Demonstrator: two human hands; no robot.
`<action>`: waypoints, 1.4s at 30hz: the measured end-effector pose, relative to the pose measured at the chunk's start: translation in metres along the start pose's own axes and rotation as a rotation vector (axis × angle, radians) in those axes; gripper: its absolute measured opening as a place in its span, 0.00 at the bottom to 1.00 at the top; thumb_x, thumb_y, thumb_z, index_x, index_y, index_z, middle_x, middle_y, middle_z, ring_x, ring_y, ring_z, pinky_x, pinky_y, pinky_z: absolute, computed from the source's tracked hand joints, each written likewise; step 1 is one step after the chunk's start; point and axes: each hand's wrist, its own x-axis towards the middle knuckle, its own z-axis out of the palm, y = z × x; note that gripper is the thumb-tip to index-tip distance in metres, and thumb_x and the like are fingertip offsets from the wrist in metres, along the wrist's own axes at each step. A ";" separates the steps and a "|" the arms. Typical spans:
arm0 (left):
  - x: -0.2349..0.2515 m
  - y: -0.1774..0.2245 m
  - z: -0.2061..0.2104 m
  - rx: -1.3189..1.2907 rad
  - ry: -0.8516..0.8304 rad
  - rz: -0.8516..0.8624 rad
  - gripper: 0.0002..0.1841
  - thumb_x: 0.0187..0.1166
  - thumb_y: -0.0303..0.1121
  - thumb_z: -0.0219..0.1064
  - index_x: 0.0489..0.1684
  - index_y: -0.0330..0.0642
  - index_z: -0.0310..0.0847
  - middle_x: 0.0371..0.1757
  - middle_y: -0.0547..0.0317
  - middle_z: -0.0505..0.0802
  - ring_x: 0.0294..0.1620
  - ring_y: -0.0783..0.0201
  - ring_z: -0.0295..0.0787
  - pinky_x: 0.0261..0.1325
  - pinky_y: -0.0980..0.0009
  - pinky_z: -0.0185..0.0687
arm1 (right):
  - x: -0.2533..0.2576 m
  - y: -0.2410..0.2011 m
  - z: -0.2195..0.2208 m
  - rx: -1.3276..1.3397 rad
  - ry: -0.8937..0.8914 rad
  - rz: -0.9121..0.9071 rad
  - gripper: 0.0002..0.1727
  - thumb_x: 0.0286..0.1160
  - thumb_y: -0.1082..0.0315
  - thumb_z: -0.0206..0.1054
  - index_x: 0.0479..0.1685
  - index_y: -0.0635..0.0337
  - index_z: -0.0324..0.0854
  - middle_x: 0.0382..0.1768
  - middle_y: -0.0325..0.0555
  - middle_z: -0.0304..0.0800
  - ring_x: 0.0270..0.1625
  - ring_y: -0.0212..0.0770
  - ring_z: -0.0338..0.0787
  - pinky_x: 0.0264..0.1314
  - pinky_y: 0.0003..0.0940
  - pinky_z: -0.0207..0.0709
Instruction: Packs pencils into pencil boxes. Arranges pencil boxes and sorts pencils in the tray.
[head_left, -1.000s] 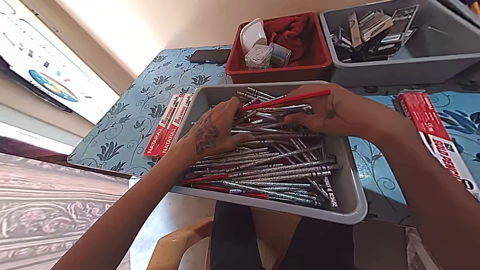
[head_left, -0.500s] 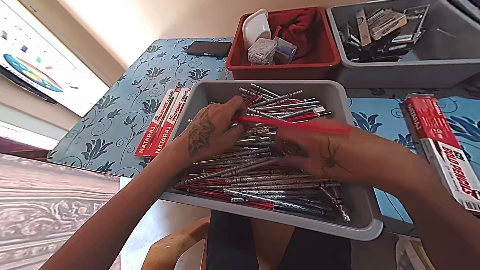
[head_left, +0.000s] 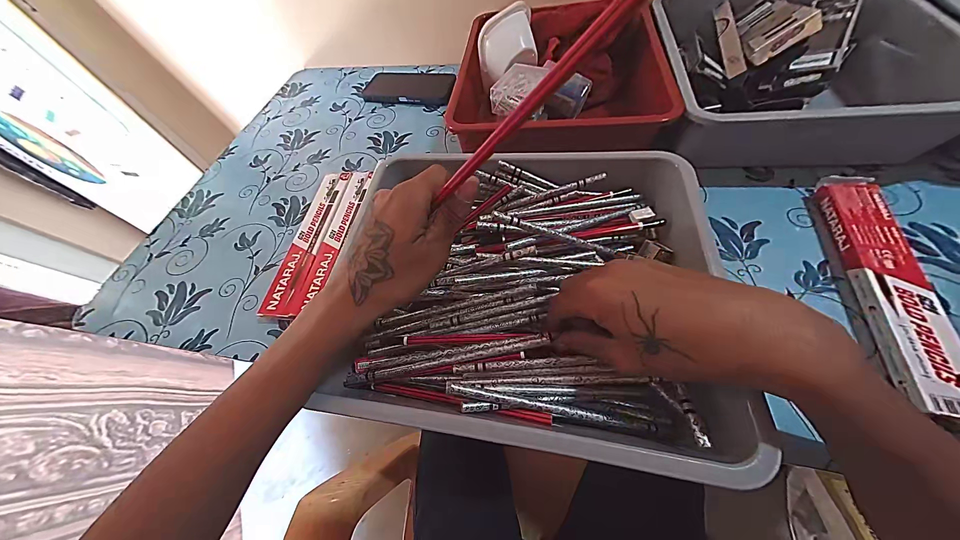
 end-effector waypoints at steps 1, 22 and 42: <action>0.000 0.000 0.000 0.004 0.004 0.007 0.21 0.93 0.48 0.47 0.32 0.46 0.72 0.20 0.73 0.69 0.20 0.81 0.63 0.25 0.81 0.55 | -0.001 0.002 -0.001 -0.009 0.026 -0.024 0.09 0.76 0.57 0.67 0.33 0.46 0.90 0.30 0.31 0.84 0.32 0.29 0.85 0.30 0.29 0.77; -0.002 0.028 -0.004 -0.711 -0.340 -0.135 0.20 0.96 0.37 0.42 0.59 0.37 0.81 0.43 0.59 0.96 0.32 0.71 0.94 0.36 0.76 0.91 | 0.009 0.038 -0.035 0.849 1.261 0.023 0.08 0.89 0.71 0.57 0.52 0.60 0.82 0.35 0.26 0.90 0.27 0.20 0.88 0.32 0.17 0.86; -0.001 -0.003 -0.006 -0.195 0.258 -0.307 0.23 0.94 0.50 0.48 0.29 0.49 0.76 0.11 0.72 0.65 0.07 0.76 0.57 0.13 0.78 0.53 | -0.010 0.070 -0.048 0.072 0.099 0.364 0.06 0.75 0.71 0.73 0.46 0.59 0.91 0.45 0.50 0.92 0.52 0.49 0.89 0.60 0.53 0.78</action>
